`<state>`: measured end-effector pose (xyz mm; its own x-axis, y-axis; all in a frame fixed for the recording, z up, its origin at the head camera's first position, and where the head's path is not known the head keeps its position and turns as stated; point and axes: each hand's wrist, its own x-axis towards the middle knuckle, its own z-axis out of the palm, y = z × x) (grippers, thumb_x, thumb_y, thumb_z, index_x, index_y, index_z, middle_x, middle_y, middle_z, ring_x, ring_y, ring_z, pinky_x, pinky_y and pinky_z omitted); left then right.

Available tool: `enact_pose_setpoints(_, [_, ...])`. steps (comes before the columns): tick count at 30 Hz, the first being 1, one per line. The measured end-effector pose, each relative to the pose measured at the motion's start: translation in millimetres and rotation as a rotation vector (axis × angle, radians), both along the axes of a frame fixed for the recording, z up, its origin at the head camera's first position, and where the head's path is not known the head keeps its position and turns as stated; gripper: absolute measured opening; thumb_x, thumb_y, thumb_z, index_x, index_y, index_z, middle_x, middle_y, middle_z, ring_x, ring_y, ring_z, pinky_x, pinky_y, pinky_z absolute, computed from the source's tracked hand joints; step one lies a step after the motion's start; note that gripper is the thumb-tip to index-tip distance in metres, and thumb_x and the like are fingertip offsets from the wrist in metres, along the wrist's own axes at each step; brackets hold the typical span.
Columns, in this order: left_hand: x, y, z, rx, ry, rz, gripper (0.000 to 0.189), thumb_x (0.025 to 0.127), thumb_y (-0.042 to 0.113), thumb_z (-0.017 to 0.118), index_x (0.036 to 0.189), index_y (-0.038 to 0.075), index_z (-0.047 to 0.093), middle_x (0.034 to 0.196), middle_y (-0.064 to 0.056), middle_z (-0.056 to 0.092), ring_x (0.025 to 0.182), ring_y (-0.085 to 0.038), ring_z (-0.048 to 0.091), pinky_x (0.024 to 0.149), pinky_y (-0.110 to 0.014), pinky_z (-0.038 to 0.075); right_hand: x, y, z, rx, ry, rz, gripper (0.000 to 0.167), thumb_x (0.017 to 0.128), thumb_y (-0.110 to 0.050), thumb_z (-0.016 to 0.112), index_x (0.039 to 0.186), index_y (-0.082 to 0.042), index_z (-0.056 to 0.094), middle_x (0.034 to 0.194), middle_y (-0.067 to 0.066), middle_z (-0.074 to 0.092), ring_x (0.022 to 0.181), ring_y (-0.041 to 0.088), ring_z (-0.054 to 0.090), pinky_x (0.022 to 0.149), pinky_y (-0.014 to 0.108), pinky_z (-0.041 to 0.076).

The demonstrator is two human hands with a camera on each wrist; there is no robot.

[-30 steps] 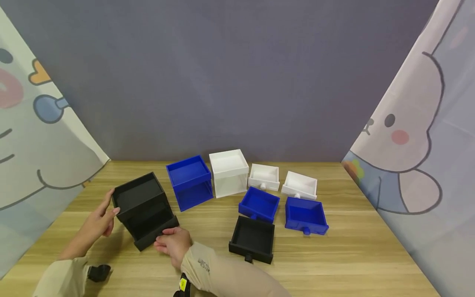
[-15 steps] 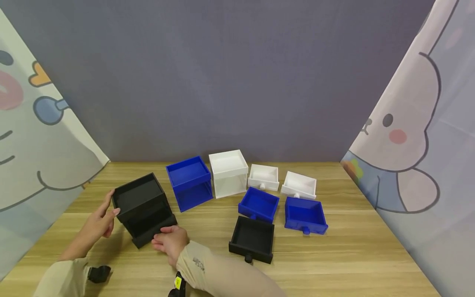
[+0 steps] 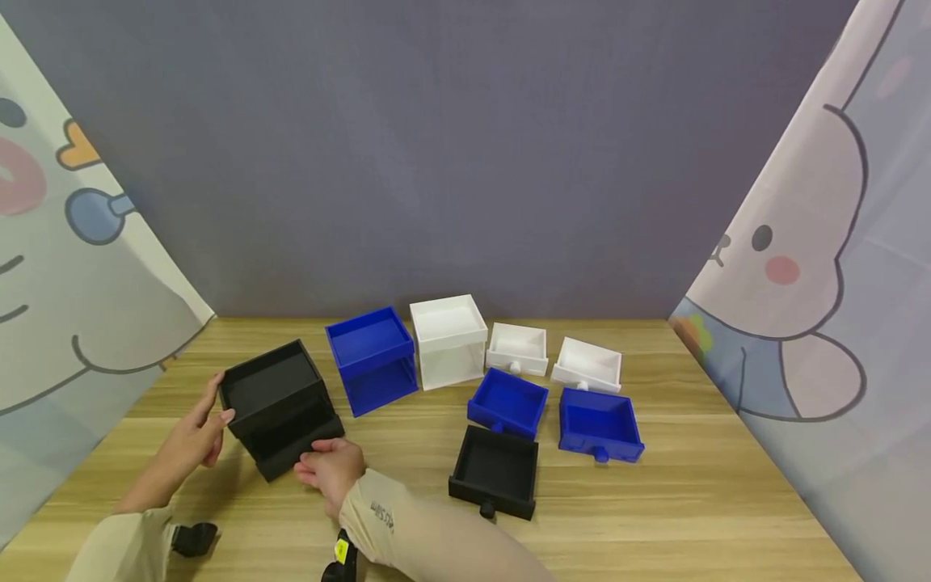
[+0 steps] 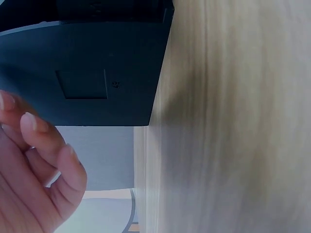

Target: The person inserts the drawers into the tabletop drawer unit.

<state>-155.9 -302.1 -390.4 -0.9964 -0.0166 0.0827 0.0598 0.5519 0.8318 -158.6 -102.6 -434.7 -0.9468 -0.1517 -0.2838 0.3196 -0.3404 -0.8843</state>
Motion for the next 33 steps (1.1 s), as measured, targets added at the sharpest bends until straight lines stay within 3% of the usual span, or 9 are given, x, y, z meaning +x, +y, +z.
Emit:
enact_pose_setpoints(11, [0.9, 2.1, 1.2, 0.003, 0.019, -0.010, 0.069, 0.103, 0.021, 0.044, 0.155, 0.011, 0.000, 0.043, 0.005, 0.036, 0.036, -0.008, 0.034, 0.042, -0.031, 0.039, -4.2, -7.7, 0.0, -0.013, 0.012, -0.031, 0.015, 0.083, 0.014, 0.062, 0.096, 0.008, 0.060, 0.083, 0.017, 0.067, 0.076, 0.025, 0.068, 0.071, 0.037, 0.055])
enact_pose_setpoints(33, [0.4, 0.2, -0.9, -0.016, 0.005, 0.016, 0.069, 0.103, 0.021, 0.044, 0.156, 0.012, 0.000, 0.043, 0.003, 0.037, 0.036, -0.011, 0.037, 0.043, -0.031, 0.040, -7.3, -16.2, -1.7, -0.008, 0.016, -0.044, 0.015, 0.083, 0.015, 0.061, 0.096, 0.007, 0.061, 0.082, 0.016, 0.066, 0.074, 0.024, 0.068, 0.069, 0.035, 0.055])
